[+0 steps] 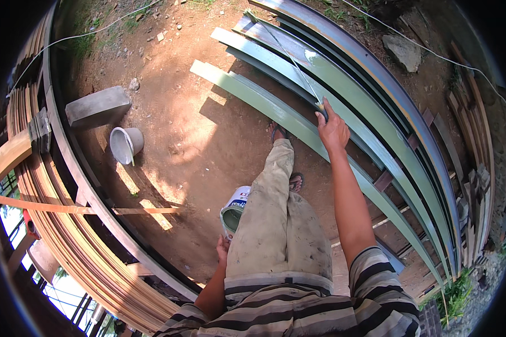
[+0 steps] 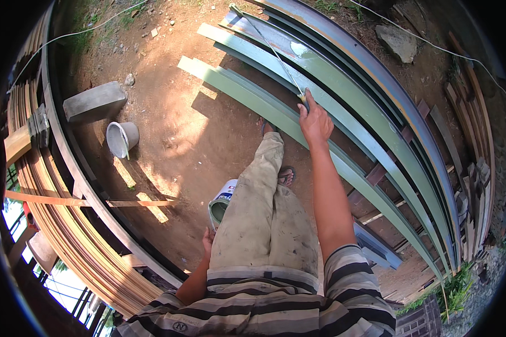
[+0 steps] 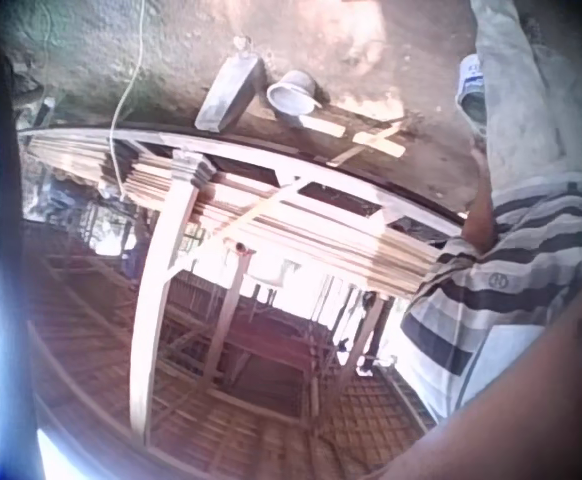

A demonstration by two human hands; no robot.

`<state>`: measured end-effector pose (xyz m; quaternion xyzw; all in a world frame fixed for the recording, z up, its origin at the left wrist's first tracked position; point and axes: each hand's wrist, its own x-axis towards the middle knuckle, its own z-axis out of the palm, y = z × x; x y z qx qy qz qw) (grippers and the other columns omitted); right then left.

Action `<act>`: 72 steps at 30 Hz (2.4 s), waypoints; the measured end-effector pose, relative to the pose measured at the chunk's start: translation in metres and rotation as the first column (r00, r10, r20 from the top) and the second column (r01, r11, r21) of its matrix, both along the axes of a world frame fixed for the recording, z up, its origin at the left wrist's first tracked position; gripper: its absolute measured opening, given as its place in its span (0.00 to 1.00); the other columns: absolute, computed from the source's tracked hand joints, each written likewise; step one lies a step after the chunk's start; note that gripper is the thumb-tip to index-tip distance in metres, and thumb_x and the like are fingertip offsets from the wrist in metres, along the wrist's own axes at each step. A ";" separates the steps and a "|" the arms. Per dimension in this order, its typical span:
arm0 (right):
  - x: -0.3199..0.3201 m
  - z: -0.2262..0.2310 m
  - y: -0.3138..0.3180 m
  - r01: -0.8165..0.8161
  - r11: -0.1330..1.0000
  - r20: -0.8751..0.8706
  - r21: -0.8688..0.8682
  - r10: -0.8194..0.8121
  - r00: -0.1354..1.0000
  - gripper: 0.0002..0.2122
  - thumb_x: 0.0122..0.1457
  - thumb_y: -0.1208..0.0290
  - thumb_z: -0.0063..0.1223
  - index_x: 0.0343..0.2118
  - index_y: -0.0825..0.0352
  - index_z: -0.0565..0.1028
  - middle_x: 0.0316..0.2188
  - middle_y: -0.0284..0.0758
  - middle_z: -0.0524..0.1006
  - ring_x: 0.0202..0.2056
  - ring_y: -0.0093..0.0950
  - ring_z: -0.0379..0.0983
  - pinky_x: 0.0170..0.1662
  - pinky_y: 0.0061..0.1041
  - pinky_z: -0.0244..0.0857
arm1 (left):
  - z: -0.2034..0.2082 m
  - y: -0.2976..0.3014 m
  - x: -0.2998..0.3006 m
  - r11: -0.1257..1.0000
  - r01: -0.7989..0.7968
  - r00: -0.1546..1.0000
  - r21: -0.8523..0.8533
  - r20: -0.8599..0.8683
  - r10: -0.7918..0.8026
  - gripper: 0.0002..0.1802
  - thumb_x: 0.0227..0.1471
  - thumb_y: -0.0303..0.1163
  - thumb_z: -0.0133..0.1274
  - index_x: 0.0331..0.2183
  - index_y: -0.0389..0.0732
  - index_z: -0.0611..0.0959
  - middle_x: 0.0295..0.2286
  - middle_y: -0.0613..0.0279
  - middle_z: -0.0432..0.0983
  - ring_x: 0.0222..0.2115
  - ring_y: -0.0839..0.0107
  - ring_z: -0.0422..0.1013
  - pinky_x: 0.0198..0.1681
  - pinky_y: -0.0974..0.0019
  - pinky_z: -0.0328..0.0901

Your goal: The person paints a set of long metal beams lying on the ground using a paint roller, repeatedly dipping the roller into a paint bucket held in one hand and applying paint to the surfaces of the beams.

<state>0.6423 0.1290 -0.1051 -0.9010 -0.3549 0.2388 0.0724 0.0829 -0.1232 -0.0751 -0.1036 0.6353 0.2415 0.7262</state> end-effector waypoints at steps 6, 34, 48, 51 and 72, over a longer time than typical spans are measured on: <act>-0.016 0.005 -0.069 0.047 0.999 0.012 0.006 -0.047 0.999 0.29 0.63 0.54 0.55 0.67 0.37 0.62 0.41 0.40 0.83 0.41 0.44 0.80 0.42 0.45 0.72 | 0.012 -0.044 -0.023 1.000 -0.028 0.999 -0.012 -0.017 0.028 0.31 0.62 0.61 0.43 0.37 0.40 0.79 0.38 0.49 0.82 0.39 0.56 0.78 0.47 0.55 0.71; 0.084 0.035 -0.289 0.229 0.973 -0.063 0.002 -0.229 0.971 0.27 0.62 0.57 0.56 0.65 0.35 0.65 0.39 0.39 0.81 0.39 0.45 0.79 0.41 0.44 0.72 | 0.032 0.023 0.059 0.951 0.309 0.950 -0.011 0.053 -0.308 0.34 0.66 0.57 0.35 0.54 0.38 0.76 0.49 0.50 0.79 0.49 0.56 0.76 0.57 0.53 0.68; 0.172 0.056 -0.669 0.522 0.842 -0.036 -0.135 -0.531 0.847 0.27 0.62 0.57 0.56 0.65 0.36 0.66 0.41 0.40 0.83 0.42 0.46 0.79 0.44 0.45 0.71 | 0.037 -0.050 0.145 0.915 0.402 0.900 0.023 -0.197 -0.390 0.32 0.65 0.58 0.37 0.48 0.40 0.79 0.42 0.52 0.81 0.45 0.56 0.76 0.55 0.52 0.68; 0.180 0.066 -0.697 0.496 0.860 -0.037 -0.118 -0.503 0.863 0.28 0.62 0.58 0.57 0.65 0.39 0.65 0.43 0.40 0.82 0.43 0.46 0.79 0.44 0.44 0.72 | 0.036 -0.071 0.149 0.890 0.457 0.876 0.000 -0.176 -0.450 0.32 0.65 0.58 0.37 0.49 0.40 0.79 0.42 0.52 0.81 0.45 0.55 0.76 0.55 0.52 0.68; 0.150 0.081 -0.818 0.674 0.737 0.066 0.058 -0.676 0.734 0.24 0.63 0.57 0.56 0.63 0.49 0.71 0.44 0.50 0.81 0.45 0.53 0.77 0.44 0.47 0.71 | 0.008 -0.067 0.114 0.788 0.615 0.784 -0.027 -0.087 -0.615 0.28 0.68 0.53 0.35 0.52 0.42 0.75 0.47 0.57 0.77 0.46 0.56 0.74 0.55 0.51 0.66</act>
